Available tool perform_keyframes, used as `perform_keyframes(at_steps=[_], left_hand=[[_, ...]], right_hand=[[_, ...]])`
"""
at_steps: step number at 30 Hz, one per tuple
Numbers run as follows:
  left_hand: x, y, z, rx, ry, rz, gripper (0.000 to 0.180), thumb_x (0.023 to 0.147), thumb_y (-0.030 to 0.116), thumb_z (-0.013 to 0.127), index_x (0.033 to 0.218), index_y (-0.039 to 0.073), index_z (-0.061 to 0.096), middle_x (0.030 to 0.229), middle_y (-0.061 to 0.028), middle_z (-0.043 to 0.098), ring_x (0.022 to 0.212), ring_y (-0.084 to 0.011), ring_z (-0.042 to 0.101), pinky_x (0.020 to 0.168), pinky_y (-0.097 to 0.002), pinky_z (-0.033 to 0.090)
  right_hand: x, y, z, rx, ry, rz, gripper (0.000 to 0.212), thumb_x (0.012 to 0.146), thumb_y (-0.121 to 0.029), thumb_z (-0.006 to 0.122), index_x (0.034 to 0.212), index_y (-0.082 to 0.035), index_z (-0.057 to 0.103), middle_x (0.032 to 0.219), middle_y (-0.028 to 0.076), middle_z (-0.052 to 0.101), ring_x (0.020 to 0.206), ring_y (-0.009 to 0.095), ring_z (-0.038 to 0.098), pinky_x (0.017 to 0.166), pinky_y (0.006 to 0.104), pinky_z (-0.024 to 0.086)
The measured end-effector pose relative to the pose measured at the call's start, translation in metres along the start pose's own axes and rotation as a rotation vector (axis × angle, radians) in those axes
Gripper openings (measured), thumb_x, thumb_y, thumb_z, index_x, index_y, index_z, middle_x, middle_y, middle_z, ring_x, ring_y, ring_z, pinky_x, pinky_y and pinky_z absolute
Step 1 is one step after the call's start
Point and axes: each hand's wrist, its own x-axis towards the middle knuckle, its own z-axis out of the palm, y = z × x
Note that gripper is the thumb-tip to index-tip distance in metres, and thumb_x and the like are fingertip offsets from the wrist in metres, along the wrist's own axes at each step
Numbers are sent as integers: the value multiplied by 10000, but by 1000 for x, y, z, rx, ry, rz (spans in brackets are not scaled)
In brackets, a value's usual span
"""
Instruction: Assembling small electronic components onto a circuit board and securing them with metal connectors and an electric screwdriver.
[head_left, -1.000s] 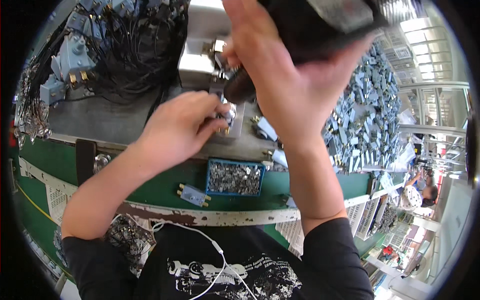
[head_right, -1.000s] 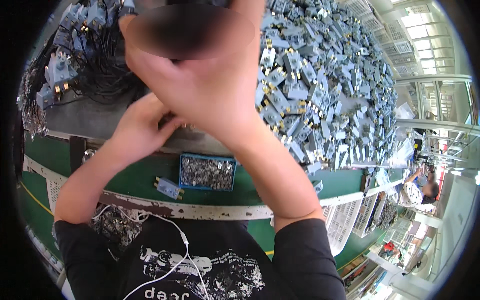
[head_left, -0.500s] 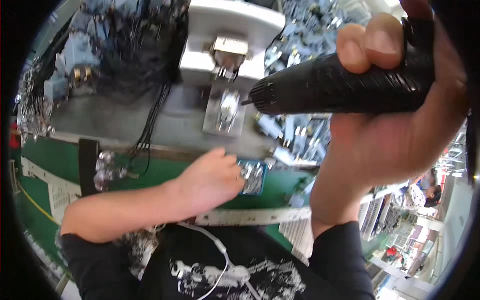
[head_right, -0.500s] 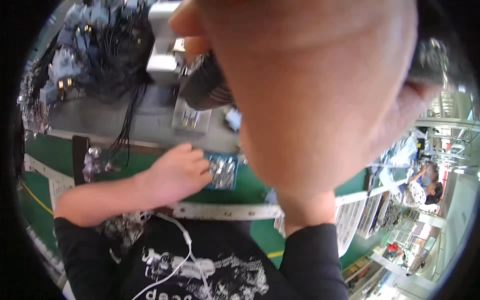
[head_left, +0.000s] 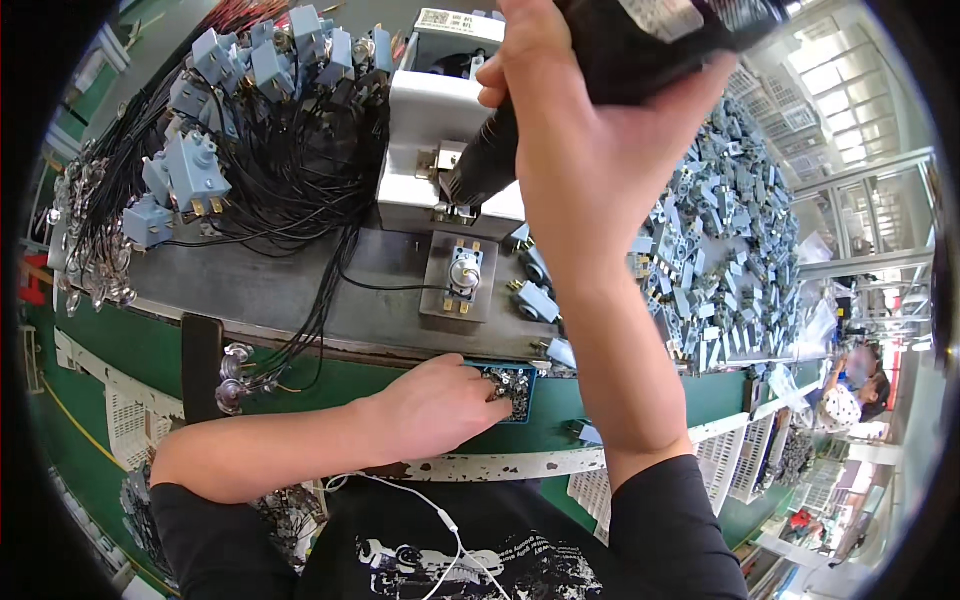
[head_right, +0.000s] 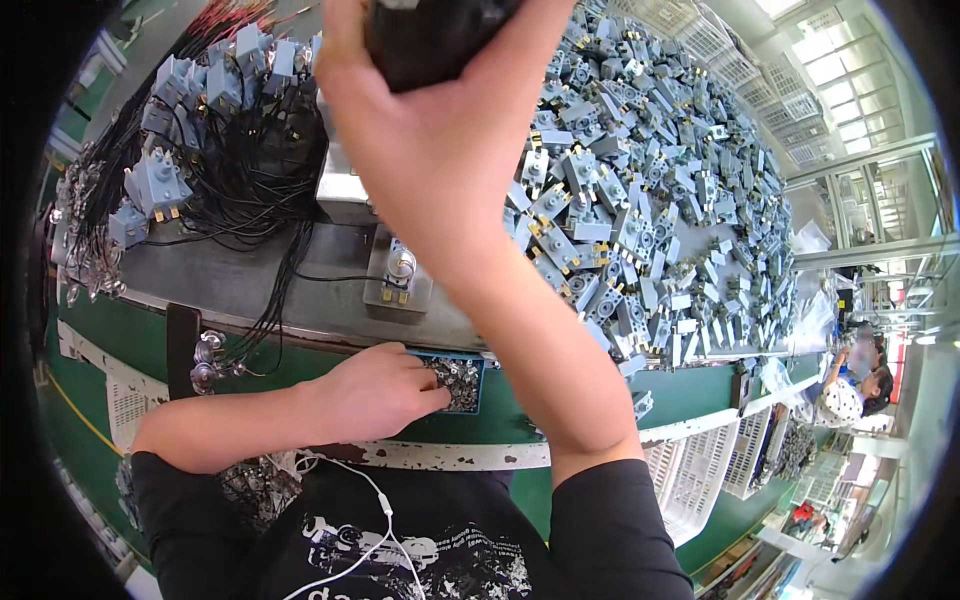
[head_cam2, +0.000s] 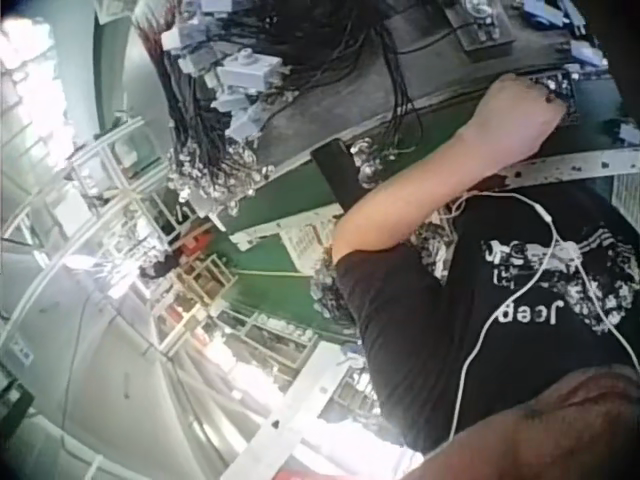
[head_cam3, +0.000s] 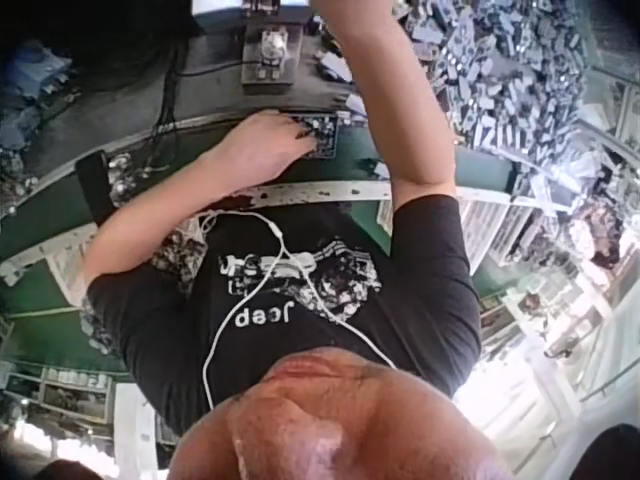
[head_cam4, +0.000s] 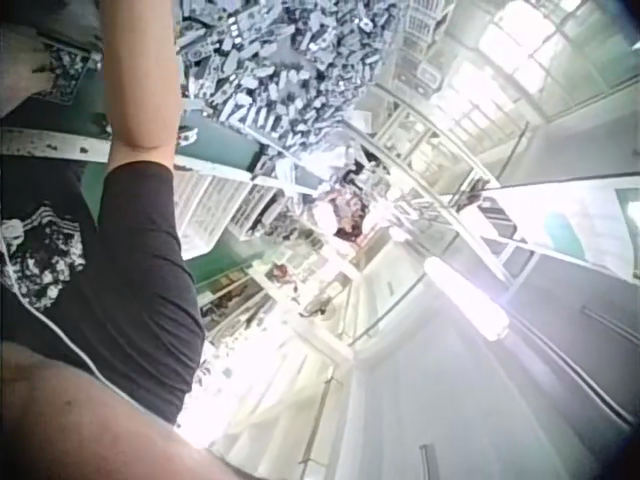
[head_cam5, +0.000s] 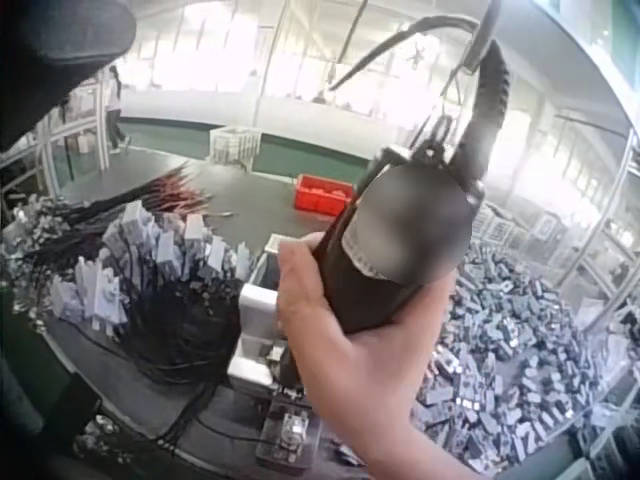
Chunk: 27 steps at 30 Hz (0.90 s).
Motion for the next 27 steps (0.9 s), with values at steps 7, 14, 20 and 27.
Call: perform_keyframes(at_steps=[7,14,20,27], left_hand=[[-4,0,-2,-25,50,43,139,810,118,643,941,94,684,829,-50,641,802,-235,656,719,-386,502],[-13,5,-43,-18,354,-77,162,754,53,719,899,79,652,893,-69,667,823,-261,658,753,-431,526],[-2,-35,-69,202,597,-209,127,818,57,750,870,70,635,900,-55,625,839,-265,607,788,-397,455],[-2,-44,-59,169,518,-239,107,845,79,740,888,85,642,930,-55,616,907,-262,602,803,-396,456]], right_hand=[[-6,2,1,10,-85,87,630,902,5,770,1376,-49,359,978,92,660,770,135,669,633,269,558],[-13,-25,-56,10,-83,-9,225,951,-27,680,1117,66,561,831,167,693,610,173,654,542,329,550],[-31,-55,-60,-160,-96,41,302,1003,-194,641,1165,56,592,673,97,599,564,163,575,563,328,514],[-42,-60,-62,-235,-41,-46,697,1029,-221,599,1562,-119,161,984,149,665,580,147,570,547,336,516]])
